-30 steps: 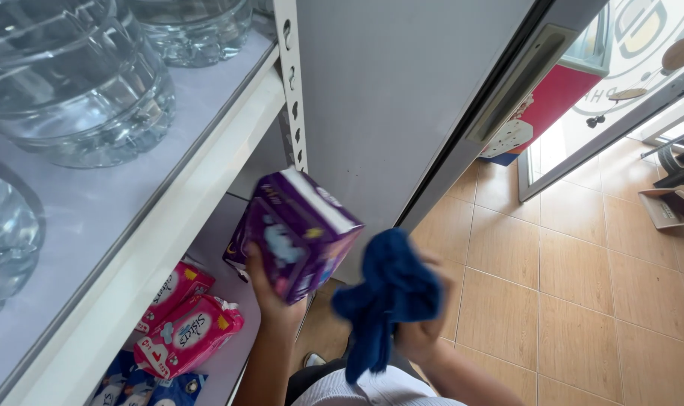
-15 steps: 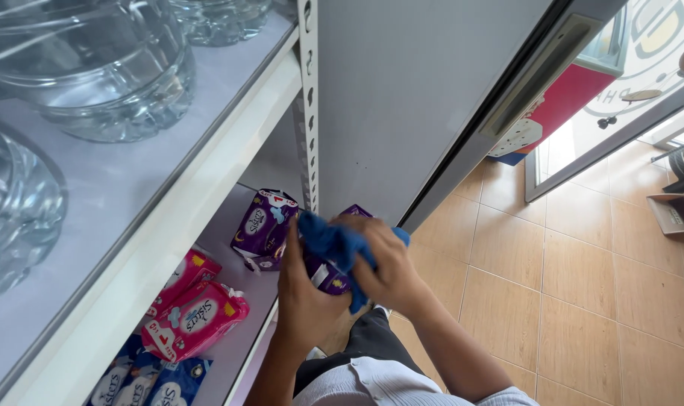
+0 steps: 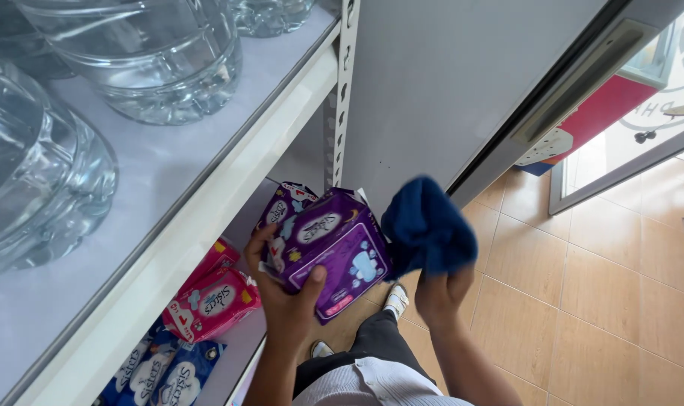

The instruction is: The person wipes multiple packages of sanitary pads on a shelf using a blue cloth. They pick up each package, wipe its surfaces, and place it back on the shelf, repeating this for several purple, blue, and pink packages.

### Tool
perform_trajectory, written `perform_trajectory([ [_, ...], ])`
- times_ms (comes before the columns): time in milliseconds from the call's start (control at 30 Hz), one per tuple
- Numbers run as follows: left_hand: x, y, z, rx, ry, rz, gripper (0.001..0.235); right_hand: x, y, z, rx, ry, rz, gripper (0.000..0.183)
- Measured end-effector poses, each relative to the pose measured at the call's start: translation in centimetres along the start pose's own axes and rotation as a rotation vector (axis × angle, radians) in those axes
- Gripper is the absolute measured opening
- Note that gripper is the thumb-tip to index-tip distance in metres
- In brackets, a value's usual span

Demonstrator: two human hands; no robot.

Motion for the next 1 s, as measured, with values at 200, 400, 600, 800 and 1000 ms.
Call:
perform_trajectory([
  [200,1.3,1.2,-0.4,0.041,0.075,-0.028,0.086,2.0,4.9,-6.9,0.639,-0.695,-0.244,0.039],
  [400,1.5,-1.6,-1.0,0.000,0.196,0.152,0.068,9.0,6.5,-3.8,0.594,-0.886,-0.285,0.043],
  [600,1.4,-4.3,-2.8,0.218,0.159,0.178,0.073,9.7,8.2,-3.1,0.516,-1.009,-0.584,0.038],
  [800,4.2,-3.3,1.4,-0.069,0.132,0.097,0.086,3.9,6.5,6.9,0.243,0.120,-0.335,0.033],
  [1000,4.6,-4.8,-0.6,0.195,-0.006,0.146,0.084,7.2,4.9,13.7,-0.731,1.090,-0.250,0.028],
])
Point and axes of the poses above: each hand's wrist, its own x-axis away from the middle knuckle, its own y-axis out of the palm, z = x × y, the point moved 3 cm from there along -x, towards the middle knuckle, and after that the axes turned 4 degrees about x, right-handed, at the moved point
